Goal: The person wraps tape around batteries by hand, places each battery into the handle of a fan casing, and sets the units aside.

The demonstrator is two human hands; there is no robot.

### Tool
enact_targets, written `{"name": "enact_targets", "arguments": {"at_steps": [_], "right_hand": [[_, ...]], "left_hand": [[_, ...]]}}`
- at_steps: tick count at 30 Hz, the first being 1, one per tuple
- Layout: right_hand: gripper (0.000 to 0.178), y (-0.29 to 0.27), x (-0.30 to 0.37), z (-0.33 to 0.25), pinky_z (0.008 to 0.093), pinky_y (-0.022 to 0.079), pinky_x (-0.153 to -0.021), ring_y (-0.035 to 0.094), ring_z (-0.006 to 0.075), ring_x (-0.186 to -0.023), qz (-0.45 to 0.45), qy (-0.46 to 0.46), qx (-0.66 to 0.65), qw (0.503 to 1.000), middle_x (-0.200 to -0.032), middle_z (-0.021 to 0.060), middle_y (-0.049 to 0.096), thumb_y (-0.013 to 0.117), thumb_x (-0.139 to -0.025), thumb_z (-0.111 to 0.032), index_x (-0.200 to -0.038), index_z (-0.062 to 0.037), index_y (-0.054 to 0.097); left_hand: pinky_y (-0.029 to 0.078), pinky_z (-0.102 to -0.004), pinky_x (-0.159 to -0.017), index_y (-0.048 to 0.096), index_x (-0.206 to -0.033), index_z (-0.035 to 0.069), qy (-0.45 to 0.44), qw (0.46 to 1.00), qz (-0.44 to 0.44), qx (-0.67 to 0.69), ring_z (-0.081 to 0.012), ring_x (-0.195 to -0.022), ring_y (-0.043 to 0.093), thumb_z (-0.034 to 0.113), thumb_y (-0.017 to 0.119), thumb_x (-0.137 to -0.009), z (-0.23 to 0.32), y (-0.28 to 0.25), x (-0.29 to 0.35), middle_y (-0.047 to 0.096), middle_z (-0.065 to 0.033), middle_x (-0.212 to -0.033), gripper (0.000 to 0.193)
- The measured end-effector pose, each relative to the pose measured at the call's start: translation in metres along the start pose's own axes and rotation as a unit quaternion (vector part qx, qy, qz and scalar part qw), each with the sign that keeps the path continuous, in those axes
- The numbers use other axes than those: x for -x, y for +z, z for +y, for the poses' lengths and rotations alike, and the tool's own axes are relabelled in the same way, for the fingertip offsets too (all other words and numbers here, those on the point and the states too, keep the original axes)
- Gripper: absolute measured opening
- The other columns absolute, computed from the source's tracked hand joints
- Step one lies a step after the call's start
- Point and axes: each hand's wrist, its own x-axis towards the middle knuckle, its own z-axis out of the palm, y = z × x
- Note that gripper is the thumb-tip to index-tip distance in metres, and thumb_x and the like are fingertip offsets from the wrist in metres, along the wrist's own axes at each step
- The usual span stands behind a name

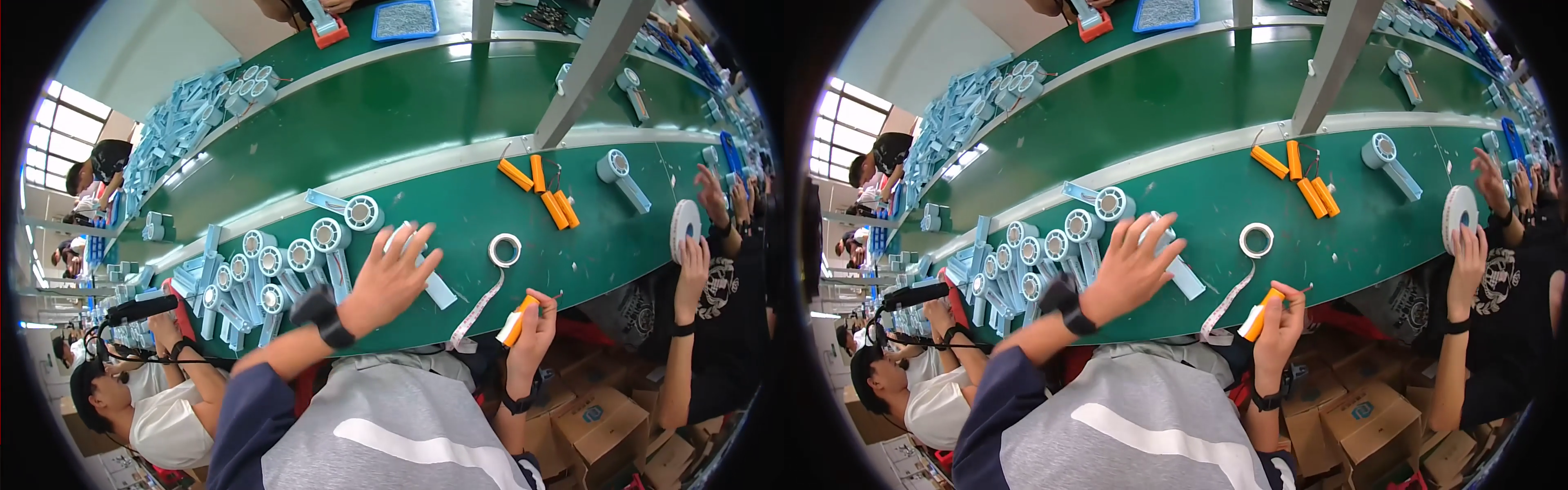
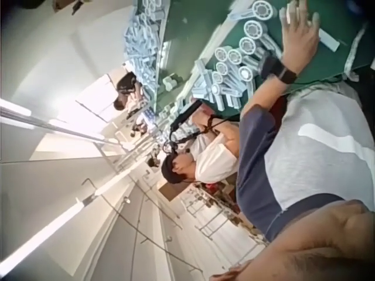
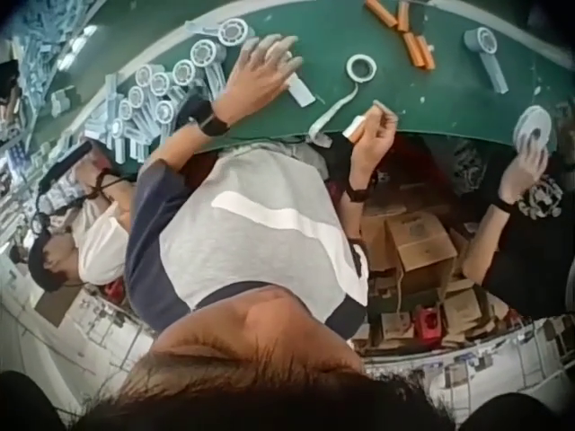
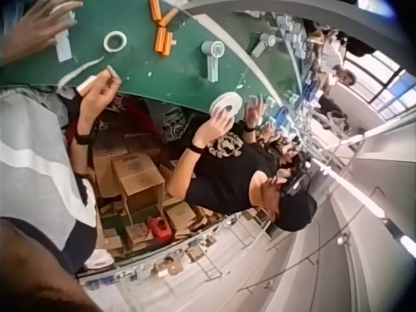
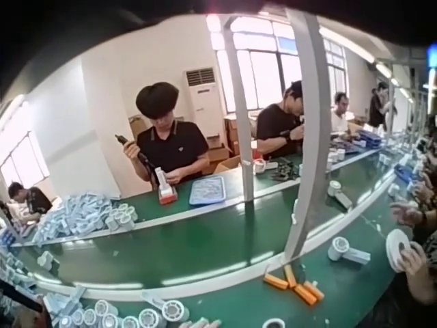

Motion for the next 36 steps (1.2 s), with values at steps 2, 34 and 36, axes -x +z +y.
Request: {"name": "enact_targets", "arguments": {"at_steps": [2, 34, 36], "right_hand": [[0.021, -0.007, -0.001, 0.002, 0.0180, 0.038, -0.062, 0.050, 0.0016, -0.068, -0.009, 0.002, 0.003, 1.000, -0.086, -0.0011, 0.057, 0.051, -0.105, -0.018, -0.120, -0.0037, 0.055], [0.041, 0.062, -0.021, 0.055, 0.0311, 0.052, -0.068, 0.063, 0.0202, -0.082, -0.195, -0.284, 0.169, 0.923, -0.104, 0.0112, 0.064, 0.062, -0.095, -0.002, -0.133, -0.0092, 0.048], [0.048, 0.059, -0.029, 0.051, 0.0348, 0.054, -0.071, 0.065, 0.0274, -0.083, -0.246, -0.405, 0.259, 0.841, -0.102, 0.0110, 0.064, 0.068, -0.086, 0.005, -0.129, -0.0095, 0.053]], "left_hand": [[0.042, -0.0441, -0.091, 0.061, -0.106, 0.009, 0.040, 0.997, -0.057, 0.026, -0.0268, -0.108, 0.054, 0.024, 0.078, -0.078, -0.022, 0.017, -0.002, 0.058, -0.0076, -0.112, 0.036], [0.043, -0.0376, -0.083, 0.063, -0.089, 0.006, -0.156, 0.903, 0.053, 0.397, -0.0247, -0.086, 0.061, 0.016, 0.072, -0.087, -0.021, 0.049, 0.068, 0.063, -0.0054, -0.089, 0.014], [0.044, -0.0379, -0.082, 0.063, -0.090, 0.006, -0.188, 0.891, 0.069, 0.408, -0.0255, -0.084, 0.061, 0.015, 0.072, -0.088, -0.022, 0.052, 0.070, 0.063, -0.0062, -0.087, 0.013]]}}
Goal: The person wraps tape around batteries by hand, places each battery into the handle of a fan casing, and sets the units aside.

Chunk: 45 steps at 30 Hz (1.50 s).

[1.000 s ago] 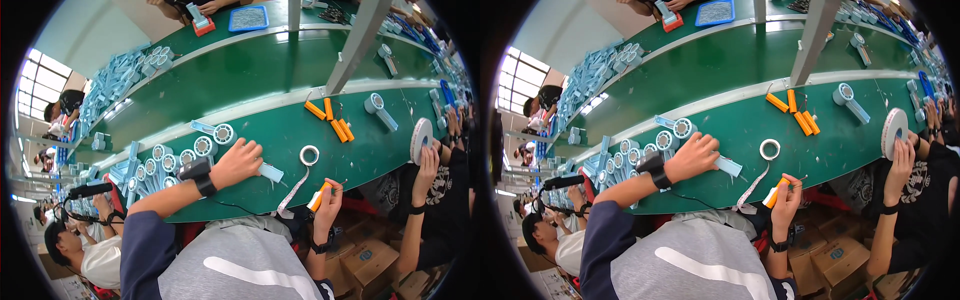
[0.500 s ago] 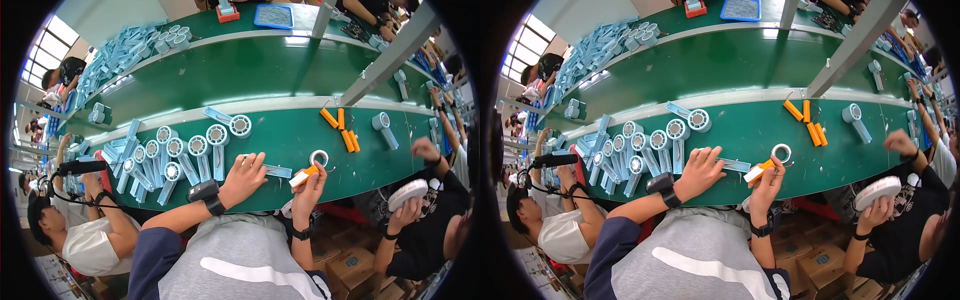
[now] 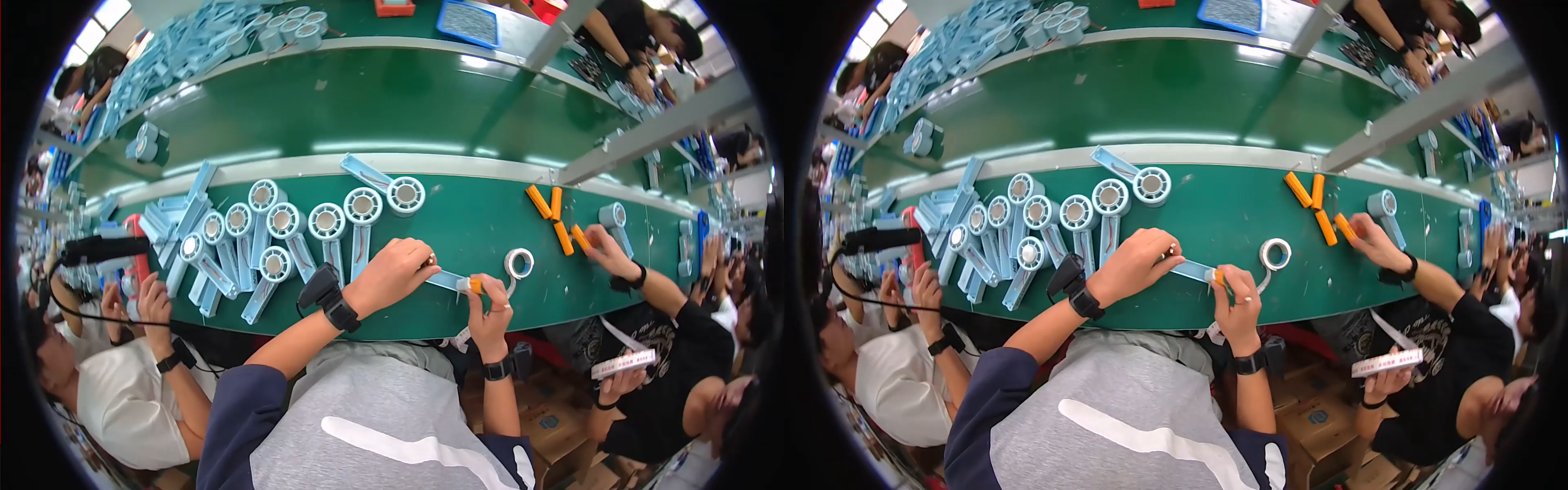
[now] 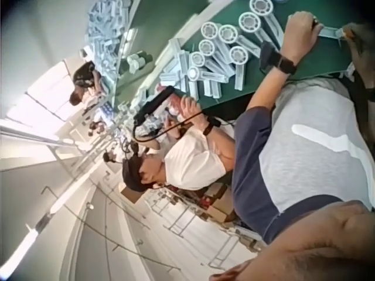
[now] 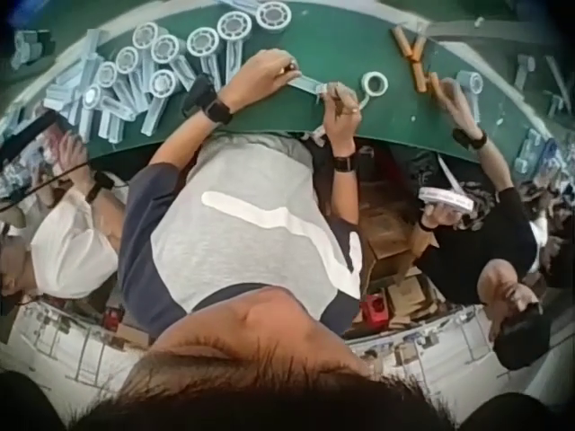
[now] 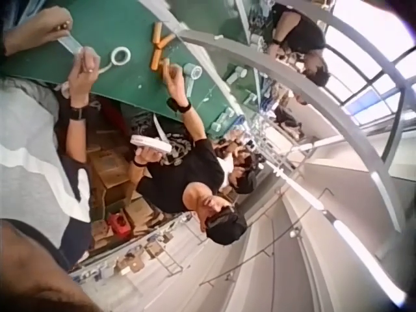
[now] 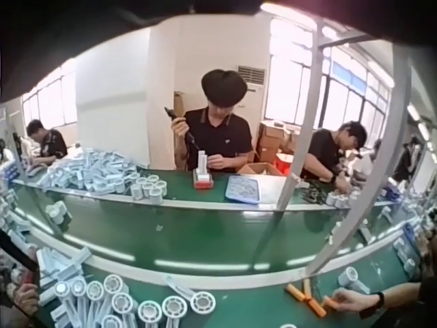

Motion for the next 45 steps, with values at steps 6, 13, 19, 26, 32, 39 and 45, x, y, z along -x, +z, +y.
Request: {"name": "enact_targets", "arguments": {"at_steps": [6, 13, 19, 26, 32, 39, 45], "right_hand": [[0.040, -0.017, -0.026, -0.009, 0.0427, 0.051, -0.084, 0.061, 0.0322, -0.095, -0.202, -0.110, 0.195, 0.953, -0.107, 0.0113, 0.062, 0.073, -0.083, -0.006, -0.120, -0.0108, 0.061], [0.036, -0.004, -0.063, -0.021, 0.0429, 0.043, -0.095, 0.056, 0.0277, -0.106, -0.312, -0.149, 0.256, 0.903, -0.107, 0.0066, 0.060, 0.074, -0.080, -0.020, -0.115, -0.0196, 0.066], [0.034, -0.029, -0.054, 0.001, 0.0388, 0.045, -0.094, 0.057, 0.0268, -0.103, -0.385, 0.067, -0.002, 0.921, -0.105, 0.0106, 0.062, 0.072, -0.085, -0.018, -0.118, -0.0148, 0.067], [0.026, -0.049, -0.066, 0.008, 0.0367, 0.048, -0.089, 0.059, 0.0255, -0.102, -0.334, 0.206, -0.019, 0.919, -0.106, 0.0107, 0.065, 0.070, -0.087, -0.013, -0.113, -0.0076, 0.069], [0.023, -0.153, -0.092, 0.102, 0.0357, 0.051, -0.081, 0.062, 0.0257, -0.089, -0.003, 0.262, 0.217, 0.940, -0.100, 0.0108, 0.068, 0.070, -0.089, -0.013, -0.110, -0.0055, 0.070], [0.028, -0.115, -0.073, 0.081, 0.0411, 0.051, -0.069, 0.063, 0.0327, -0.078, 0.022, 0.195, 0.354, 0.914, -0.085, 0.0143, 0.067, 0.074, -0.087, -0.030, -0.091, -0.0029, 0.067], [0.033, -0.072, -0.014, 0.011, 0.0478, 0.048, -0.057, 0.064, 0.0355, -0.065, -0.138, 0.406, 0.237, 0.872, -0.067, 0.0154, 0.063, 0.069, -0.090, -0.034, -0.077, -0.0050, 0.061]], "left_hand": [[0.046, -0.0383, -0.082, 0.063, -0.092, 0.005, -0.016, 0.999, 0.007, 0.052, -0.0271, -0.086, 0.062, 0.016, 0.072, -0.088, -0.003, 0.002, 0.004, 0.063, -0.0072, -0.086, 0.015], [0.046, -0.0378, -0.084, 0.063, -0.098, 0.006, -0.038, 0.996, -0.037, 0.064, -0.0274, -0.091, 0.061, 0.023, 0.074, -0.086, -0.008, 0.000, 0.008, 0.063, -0.0082, -0.092, 0.024], [0.046, -0.0383, -0.083, 0.061, -0.105, 0.007, 0.026, 0.996, -0.049, -0.075, -0.0289, -0.096, 0.060, 0.033, 0.082, -0.077, 0.012, -0.010, 0.002, 0.061, -0.0099, -0.100, 0.044], [0.048, -0.0375, -0.079, 0.060, -0.108, 0.005, 0.055, 0.969, -0.177, -0.165, -0.0285, -0.091, 0.060, 0.036, 0.085, -0.071, 0.024, -0.022, -0.027, 0.061, -0.0104, -0.096, 0.055], [0.052, -0.0431, -0.075, 0.058, -0.108, 0.000, -0.121, 0.974, 0.007, -0.190, -0.0341, -0.090, 0.063, 0.043, 0.084, -0.071, 0.042, -0.053, -0.109, 0.065, -0.0159, -0.093, 0.063], [0.048, -0.0443, -0.087, 0.058, -0.116, -0.002, -0.321, 0.881, 0.206, -0.280, -0.0368, -0.099, 0.059, 0.045, 0.081, -0.076, -0.062, -0.029, -0.142, 0.063, -0.0203, -0.106, 0.066], [0.040, -0.0470, -0.096, 0.059, -0.125, 0.015, 0.083, 0.933, 0.020, -0.350, -0.0336, -0.112, 0.053, 0.021, 0.073, -0.079, 0.038, 0.041, -0.115, 0.054, -0.0152, -0.124, 0.049]]}}
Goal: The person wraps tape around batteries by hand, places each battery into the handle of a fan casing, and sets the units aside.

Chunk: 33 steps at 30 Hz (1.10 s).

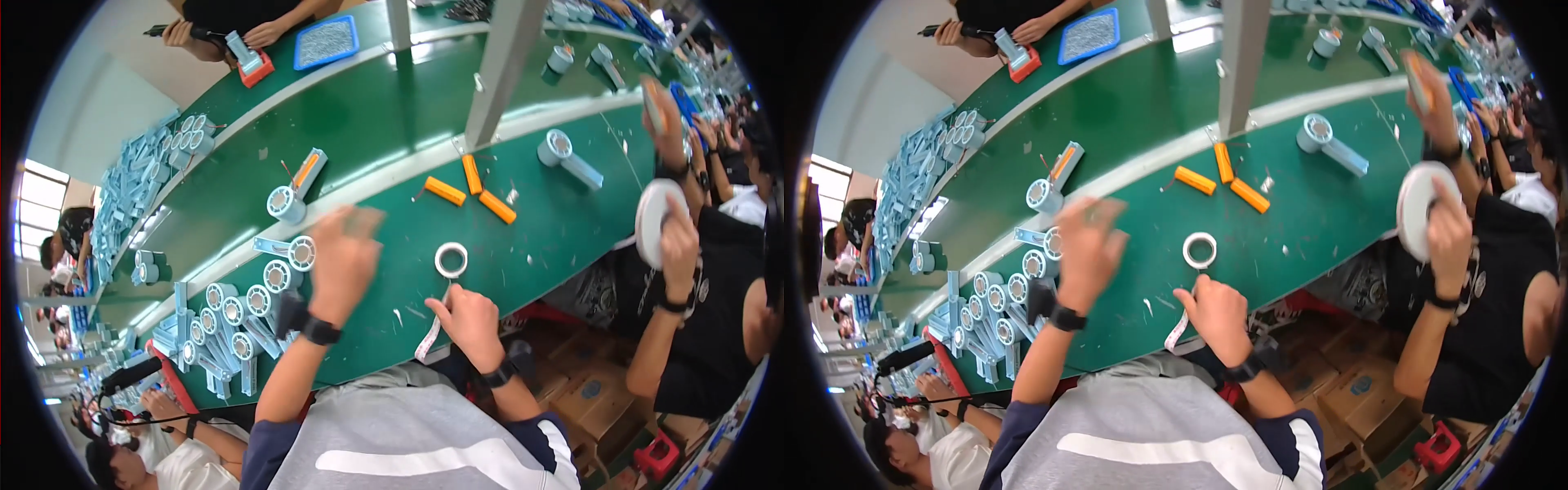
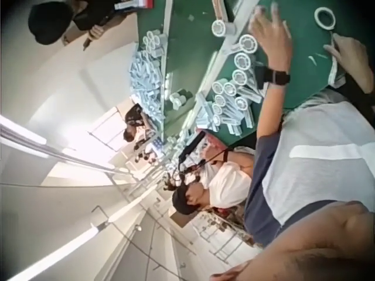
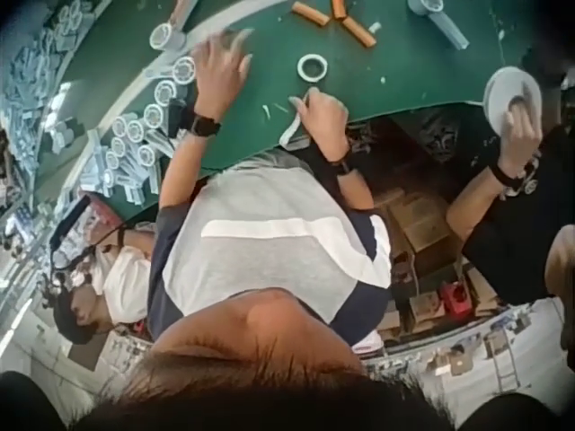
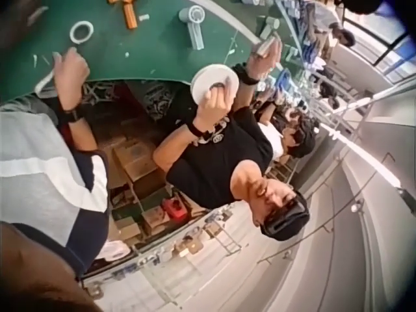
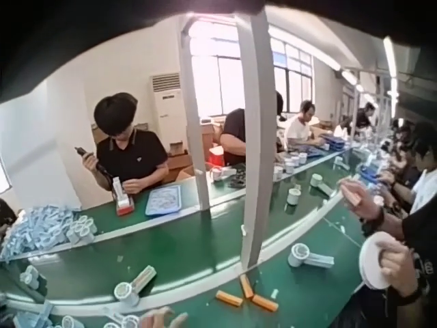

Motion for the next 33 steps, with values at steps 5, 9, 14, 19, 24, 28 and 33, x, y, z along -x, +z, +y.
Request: {"name": "enact_targets", "arguments": {"at_steps": [5, 9, 14, 19, 24, 28, 33], "right_hand": [[0.026, 0.006, 0.016, 0.011, 0.0447, 0.051, -0.059, 0.065, 0.0326, -0.065, 0.031, -0.104, 0.002, 0.994, -0.068, 0.0137, 0.064, 0.069, -0.089, -0.028, -0.077, -0.0051, 0.063], [0.018, -0.005, 0.056, 0.012, 0.0420, 0.051, -0.060, 0.064, 0.0302, -0.064, -0.126, -0.355, -0.079, 0.923, -0.068, 0.0118, 0.064, 0.067, -0.088, -0.021, -0.080, -0.0055, 0.065], [0.018, -0.052, -0.017, 0.026, 0.0409, 0.051, -0.063, 0.061, 0.0330, -0.068, -0.035, -0.369, -0.161, 0.915, -0.073, 0.0132, 0.062, 0.063, -0.092, -0.017, -0.081, -0.0033, 0.065], [0.036, -0.029, -0.163, 0.006, 0.0453, 0.054, -0.075, 0.063, 0.0364, -0.080, 0.174, -0.320, 0.161, 0.917, -0.080, 0.0130, 0.063, 0.065, -0.091, -0.024, -0.122, -0.0085, 0.056], [0.033, -0.024, -0.191, -0.028, 0.0497, 0.053, -0.068, 0.065, 0.0382, -0.075, -0.061, -0.369, 0.184, 0.909, -0.077, 0.0161, 0.065, 0.062, -0.090, -0.021, -0.120, -0.0081, 0.056], [0.032, -0.041, -0.136, -0.057, 0.0405, 0.047, -0.063, 0.063, 0.0324, -0.068, -0.254, -0.261, -0.012, 0.931, -0.074, 0.0129, 0.064, 0.053, -0.095, -0.016, -0.125, -0.0071, 0.054], [0.021, -0.050, -0.051, -0.083, 0.0351, 0.042, -0.057, 0.057, 0.0228, -0.059, -0.272, -0.225, -0.203, 0.913, -0.074, 0.0114, 0.061, 0.049, -0.095, -0.007, -0.113, 0.0008, 0.054]], "left_hand": [[0.042, -0.0388, -0.082, 0.061, -0.107, 0.021, 0.218, 0.960, -0.169, 0.049, -0.0245, -0.102, 0.056, 0.023, 0.073, -0.077, 0.048, 0.032, -0.009, 0.058, -0.0088, -0.106, 0.032], [0.044, -0.0388, -0.078, 0.060, -0.096, 0.016, 0.230, 0.949, -0.213, 0.039, -0.0254, -0.093, 0.058, 0.025, 0.074, -0.078, 0.045, 0.045, 0.000, 0.058, -0.0082, -0.098, 0.024], [0.046, -0.0423, -0.070, 0.058, -0.101, 0.009, 0.076, 0.965, -0.205, 0.146, -0.0320, -0.083, 0.061, 0.025, 0.075, -0.081, -0.006, 0.043, 0.039, 0.059, -0.0138, -0.092, 0.031], [0.048, -0.0463, -0.072, 0.056, -0.101, 0.003, -0.063, 0.948, -0.179, 0.255, -0.0382, -0.084, 0.060, 0.020, 0.074, -0.082, -0.002, 0.007, 0.057, 0.059, -0.0175, -0.094, 0.032], [0.048, -0.0445, -0.076, 0.056, -0.100, 0.003, -0.110, 0.916, -0.127, 0.364, -0.0380, -0.090, 0.059, 0.015, 0.074, -0.081, -0.010, -0.010, 0.084, 0.059, -0.0176, -0.098, 0.029], [0.048, -0.0422, -0.077, 0.056, -0.097, 0.003, -0.035, 0.936, -0.074, 0.342, -0.0358, -0.090, 0.058, 0.013, 0.075, -0.078, -0.026, -0.017, 0.096, 0.056, -0.0165, -0.097, 0.028], [0.046, -0.0392, -0.074, 0.056, -0.088, 0.006, 0.082, 0.958, -0.059, 0.269, -0.0296, -0.084, 0.056, 0.016, 0.077, -0.077, -0.026, -0.023, 0.092, 0.053, -0.0124, -0.091, 0.025]]}}
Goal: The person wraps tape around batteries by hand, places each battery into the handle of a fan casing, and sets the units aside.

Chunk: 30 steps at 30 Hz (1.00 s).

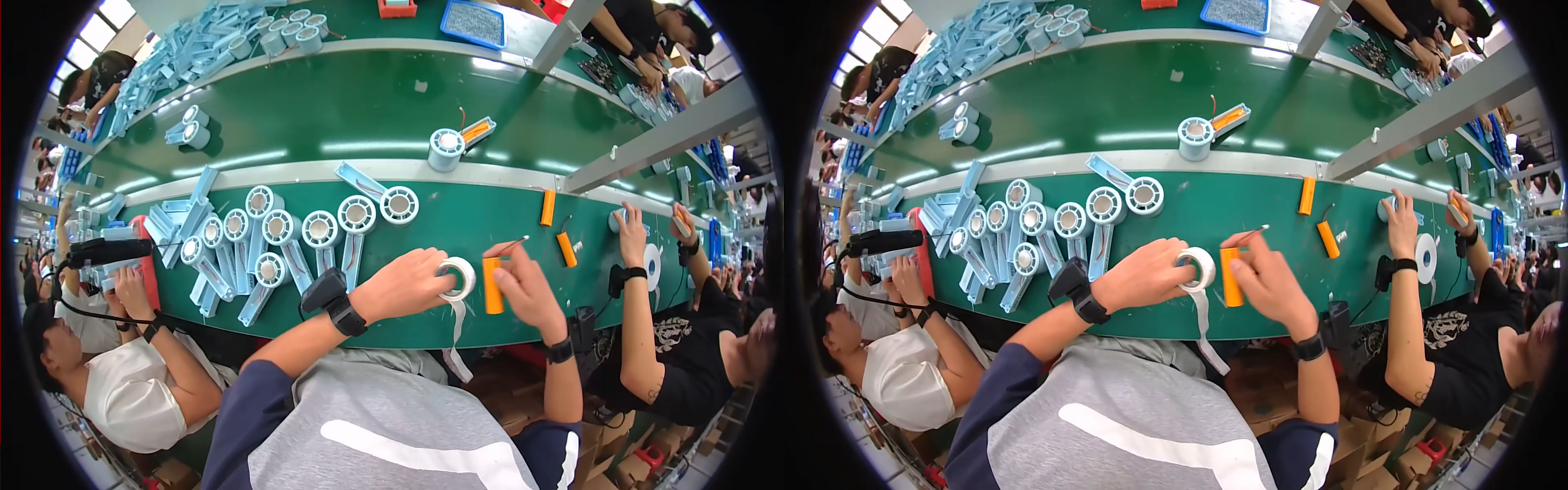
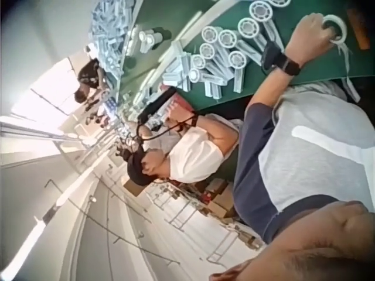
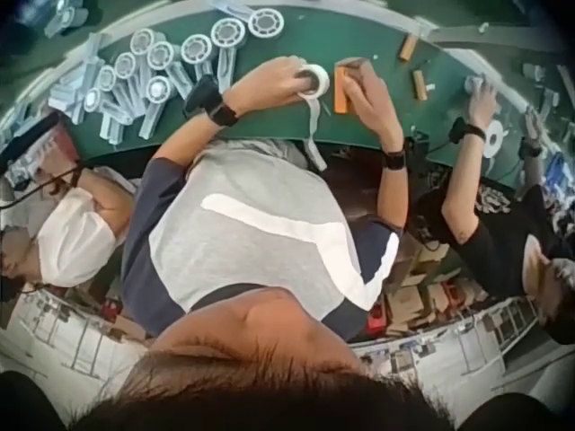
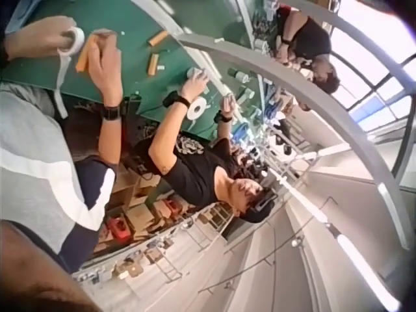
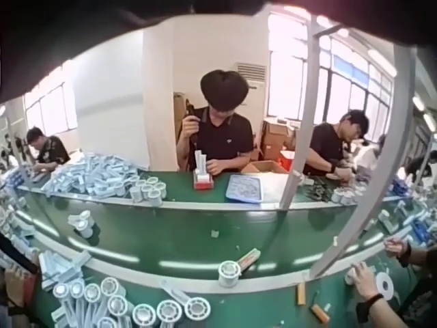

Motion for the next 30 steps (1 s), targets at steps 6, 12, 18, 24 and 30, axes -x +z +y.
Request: {"name": "enact_targets", "arguments": {"at_steps": [6, 12, 18, 24, 30], "right_hand": [[0.014, 0.045, -0.009, 0.001, 0.0297, 0.039, -0.055, 0.051, 0.0102, -0.060, 0.085, -0.129, 0.118, 0.981, -0.072, 0.0069, 0.057, 0.054, -0.095, -0.006, -0.107, 0.0018, 0.057], [0.015, 0.063, -0.007, 0.001, 0.0287, 0.039, -0.053, 0.049, 0.0093, -0.059, 0.098, -0.043, 0.020, 0.994, -0.076, 0.0082, 0.058, 0.061, -0.095, -0.009, -0.105, 0.0024, 0.059], [0.018, 0.034, -0.009, 0.002, 0.0299, 0.042, -0.060, 0.052, 0.0107, -0.066, 0.024, -0.042, -0.061, 0.997, -0.079, 0.0087, 0.058, 0.063, -0.095, -0.010, -0.109, 0.0012, 0.062], [0.024, 0.027, -0.026, -0.007, 0.0350, 0.047, -0.076, 0.059, 0.0218, -0.086, -0.102, -0.201, 0.117, 0.967, -0.089, 0.0087, 0.062, 0.065, -0.090, -0.005, -0.114, -0.0057, 0.067], [0.025, 0.021, -0.022, -0.020, 0.0367, 0.048, -0.081, 0.058, 0.0265, -0.092, -0.133, -0.186, 0.135, 0.964, -0.096, 0.0072, 0.063, 0.066, -0.087, -0.004, -0.112, -0.0080, 0.068]], "left_hand": [[0.043, -0.0358, -0.068, 0.057, -0.078, 0.009, 0.056, 0.989, -0.015, -0.138, -0.0218, -0.079, 0.053, 0.027, 0.077, -0.076, -0.008, -0.009, 0.004, 0.048, -0.0065, -0.084, 0.027], [0.043, -0.0348, -0.068, 0.056, -0.072, 0.009, -0.002, 0.998, -0.014, -0.059, -0.0217, -0.079, 0.053, 0.033, 0.077, -0.075, -0.001, -0.011, 0.018, 0.047, -0.0065, -0.083, 0.032], [0.043, -0.0344, -0.069, 0.054, -0.076, 0.007, 0.009, 0.998, 0.001, -0.066, -0.0227, -0.079, 0.051, 0.028, 0.075, -0.077, -0.004, -0.017, 0.028, 0.045, -0.0075, -0.083, 0.031], [0.046, -0.0343, -0.070, 0.055, -0.083, 0.005, 0.066, 0.993, -0.072, -0.059, -0.0222, -0.081, 0.052, 0.014, 0.068, -0.079, -0.002, -0.018, 0.030, 0.046, -0.0073, -0.085, 0.016], [0.046, -0.0345, -0.071, 0.056, -0.085, 0.004, 0.059, 0.993, -0.104, -0.017, -0.0220, -0.081, 0.053, 0.011, 0.067, -0.079, 0.005, -0.021, 0.031, 0.046, -0.0075, -0.087, 0.014]]}}
